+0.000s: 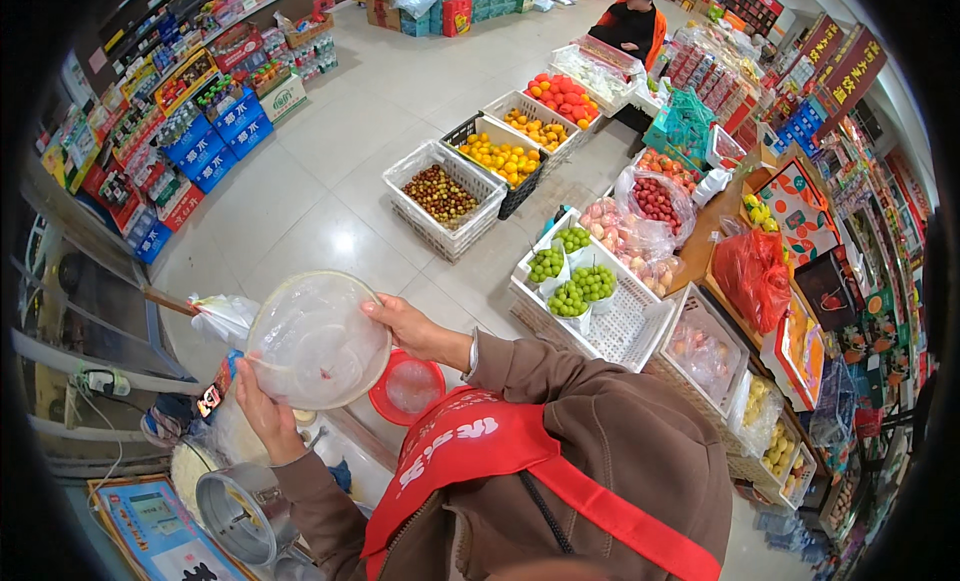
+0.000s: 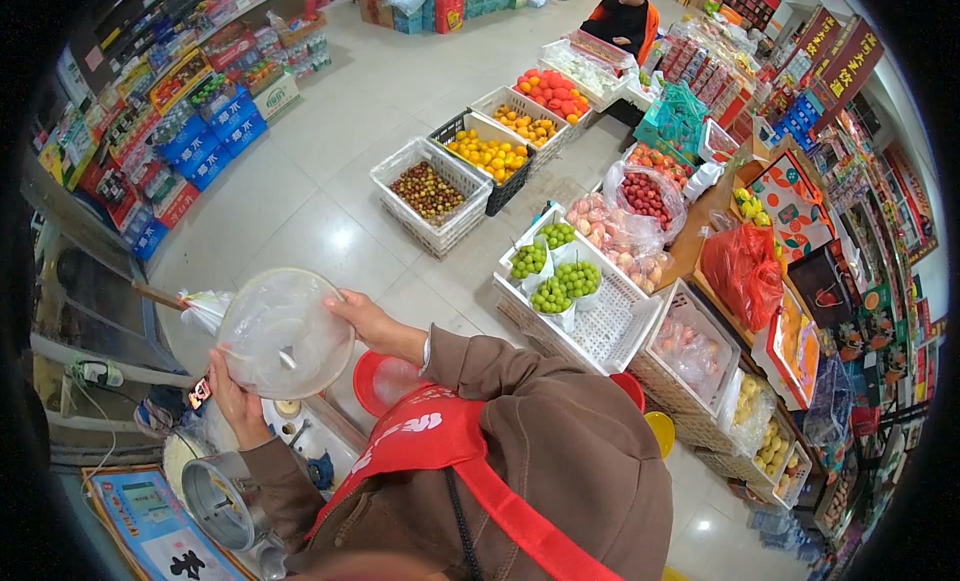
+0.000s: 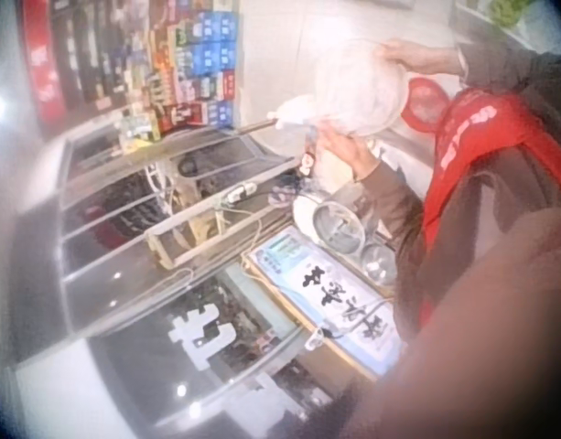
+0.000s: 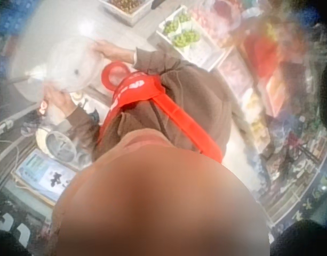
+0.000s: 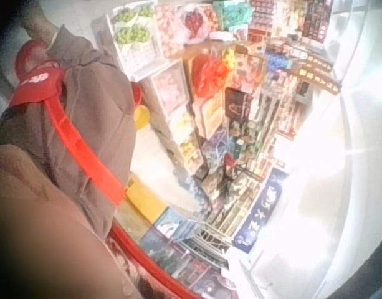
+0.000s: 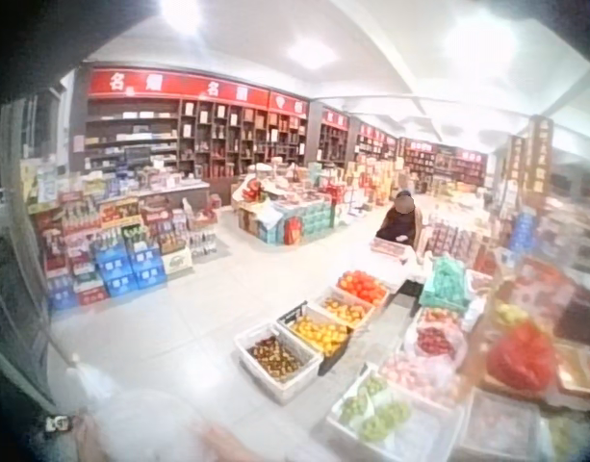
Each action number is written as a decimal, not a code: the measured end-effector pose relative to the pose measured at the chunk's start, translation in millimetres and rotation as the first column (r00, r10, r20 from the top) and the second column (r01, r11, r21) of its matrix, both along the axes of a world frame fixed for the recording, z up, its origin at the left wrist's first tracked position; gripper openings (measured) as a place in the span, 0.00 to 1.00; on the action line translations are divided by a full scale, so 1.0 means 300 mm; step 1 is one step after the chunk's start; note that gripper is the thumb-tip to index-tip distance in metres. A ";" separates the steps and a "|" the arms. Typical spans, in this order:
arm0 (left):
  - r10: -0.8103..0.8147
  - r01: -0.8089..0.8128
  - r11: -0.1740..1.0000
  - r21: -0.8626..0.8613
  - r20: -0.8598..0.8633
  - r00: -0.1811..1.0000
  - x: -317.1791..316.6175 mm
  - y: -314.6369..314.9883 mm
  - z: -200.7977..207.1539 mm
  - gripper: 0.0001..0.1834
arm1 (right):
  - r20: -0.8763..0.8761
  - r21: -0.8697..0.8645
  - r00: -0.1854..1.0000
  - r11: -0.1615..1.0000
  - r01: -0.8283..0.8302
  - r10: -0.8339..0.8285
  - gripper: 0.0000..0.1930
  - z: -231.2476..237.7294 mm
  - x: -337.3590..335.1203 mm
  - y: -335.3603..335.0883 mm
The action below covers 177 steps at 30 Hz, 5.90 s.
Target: The person assembles a food processor by placing a plastic bowl, a metal strainer, and a lid onto the base. They then place a dough-like item into the strainer and secure the lid, completing the assembly.
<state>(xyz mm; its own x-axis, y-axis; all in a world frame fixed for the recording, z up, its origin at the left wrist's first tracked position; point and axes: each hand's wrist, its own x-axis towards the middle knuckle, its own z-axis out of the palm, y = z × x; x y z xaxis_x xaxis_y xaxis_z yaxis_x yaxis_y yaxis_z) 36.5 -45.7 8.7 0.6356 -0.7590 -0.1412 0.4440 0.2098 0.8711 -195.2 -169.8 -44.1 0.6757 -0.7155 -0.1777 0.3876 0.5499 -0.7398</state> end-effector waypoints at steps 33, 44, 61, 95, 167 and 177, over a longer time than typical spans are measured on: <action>-0.306 0.015 0.843 -0.538 -0.457 0.835 -0.188 0.103 -0.164 0.31 | 0.030 -0.067 0.991 0.990 -0.125 0.127 0.16 0.097 0.042 0.084; -0.440 0.291 0.841 -0.456 -0.265 0.858 -0.143 0.141 -0.328 0.30 | -0.215 -0.354 0.976 0.931 -0.086 0.009 0.19 0.040 0.008 0.047; -0.184 0.183 0.983 -0.016 -0.127 0.975 -0.144 0.117 -0.368 0.19 | -0.247 -0.129 0.962 0.980 -0.150 0.115 0.13 -0.027 0.014 0.051; -0.346 -0.886 0.344 0.311 0.919 0.188 0.230 1.033 -0.395 0.14 | -0.426 -0.011 0.878 0.971 0.237 -0.219 0.15 -0.150 -0.077 0.146; 0.926 -0.993 -0.106 -0.055 -0.369 -0.079 -0.394 1.226 -0.237 0.23 | -0.819 -0.556 0.088 -0.821 0.126 0.568 0.12 -0.014 1.412 0.932; 0.883 -0.983 -0.180 0.027 -0.437 -0.174 -0.457 1.254 -0.294 0.21 | -0.993 -0.069 -0.106 -0.994 0.089 0.059 0.25 -0.258 1.598 0.938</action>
<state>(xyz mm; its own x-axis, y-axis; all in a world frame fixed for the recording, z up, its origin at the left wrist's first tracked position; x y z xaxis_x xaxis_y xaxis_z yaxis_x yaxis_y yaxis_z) -100.6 330.6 -79.5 0.6437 0.6361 -0.4255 -0.3308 0.7327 0.5948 284.1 111.7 -121.6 0.0411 0.7679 -0.6393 0.7406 -0.4529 -0.4964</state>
